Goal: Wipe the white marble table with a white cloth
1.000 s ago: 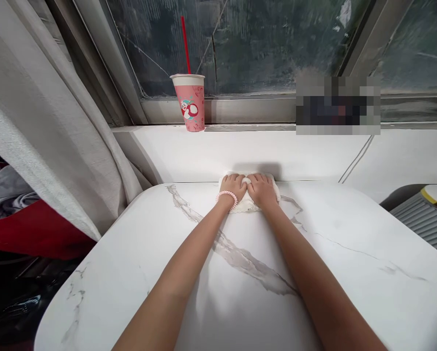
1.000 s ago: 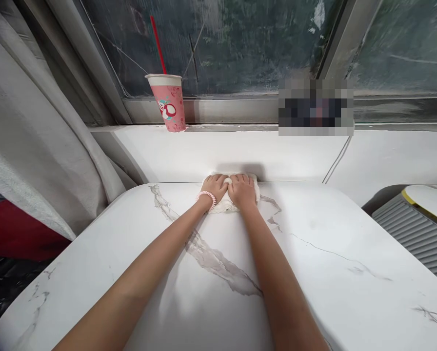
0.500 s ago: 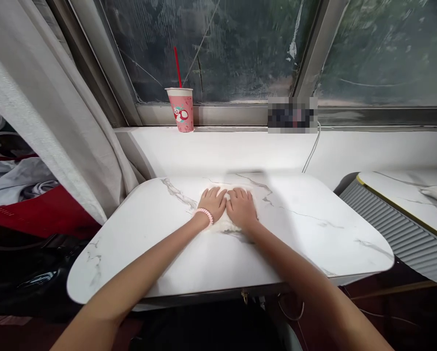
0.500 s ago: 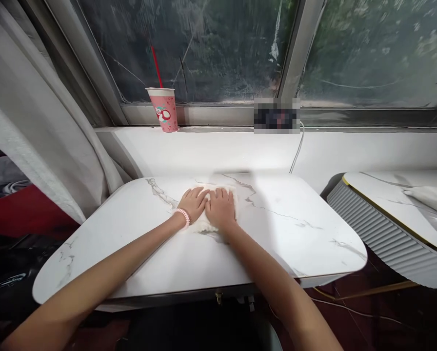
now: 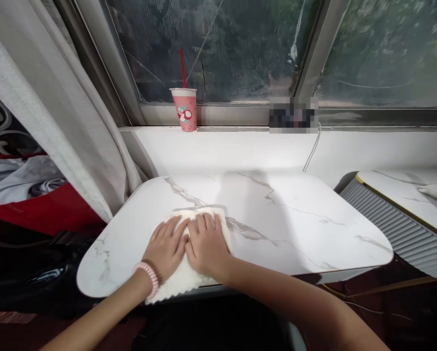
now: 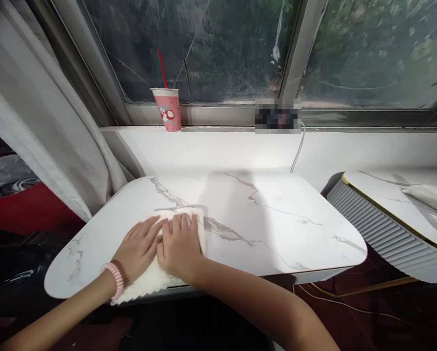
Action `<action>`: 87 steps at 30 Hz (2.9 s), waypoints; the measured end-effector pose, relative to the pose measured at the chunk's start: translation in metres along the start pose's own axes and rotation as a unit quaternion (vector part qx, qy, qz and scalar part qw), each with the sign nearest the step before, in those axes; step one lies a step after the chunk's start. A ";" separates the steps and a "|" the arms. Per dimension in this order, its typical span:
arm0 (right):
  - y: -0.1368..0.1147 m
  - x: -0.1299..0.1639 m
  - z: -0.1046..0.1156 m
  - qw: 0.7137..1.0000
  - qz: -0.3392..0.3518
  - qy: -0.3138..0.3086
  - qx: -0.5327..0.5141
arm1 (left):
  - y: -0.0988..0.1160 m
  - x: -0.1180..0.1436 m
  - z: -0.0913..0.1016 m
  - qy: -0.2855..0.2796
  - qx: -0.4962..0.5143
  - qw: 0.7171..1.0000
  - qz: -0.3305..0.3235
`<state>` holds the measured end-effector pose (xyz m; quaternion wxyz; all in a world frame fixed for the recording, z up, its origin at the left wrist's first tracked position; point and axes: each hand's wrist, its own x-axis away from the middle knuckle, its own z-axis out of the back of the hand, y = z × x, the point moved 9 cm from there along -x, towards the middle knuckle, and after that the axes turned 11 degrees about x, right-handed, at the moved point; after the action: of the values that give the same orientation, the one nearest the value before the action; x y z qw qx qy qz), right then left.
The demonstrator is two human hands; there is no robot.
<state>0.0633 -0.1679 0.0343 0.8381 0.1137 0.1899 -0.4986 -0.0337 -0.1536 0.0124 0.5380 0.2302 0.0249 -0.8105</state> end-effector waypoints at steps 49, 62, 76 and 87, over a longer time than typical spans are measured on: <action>-0.062 -0.142 -0.069 0.999 -0.008 -0.023 -0.032 | -0.169 -0.060 0.023 -0.039 0.070 0.993 0.088; -0.046 -0.007 -0.008 0.991 0.104 -0.033 -0.075 | -0.025 0.036 0.028 0.009 -0.046 0.996 0.081; 0.061 -0.115 -0.061 0.992 0.043 -0.032 -0.112 | -0.060 -0.108 -0.029 -0.016 -0.041 0.994 0.104; 0.152 -0.167 -0.091 0.993 -0.051 -0.027 -0.103 | -0.059 -0.222 -0.078 -0.051 -0.016 0.996 0.074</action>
<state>0.1063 0.0718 0.0249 0.8237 0.0036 0.2231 -0.5213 0.0112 0.0841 0.0193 0.6010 0.1806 -0.0067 -0.7785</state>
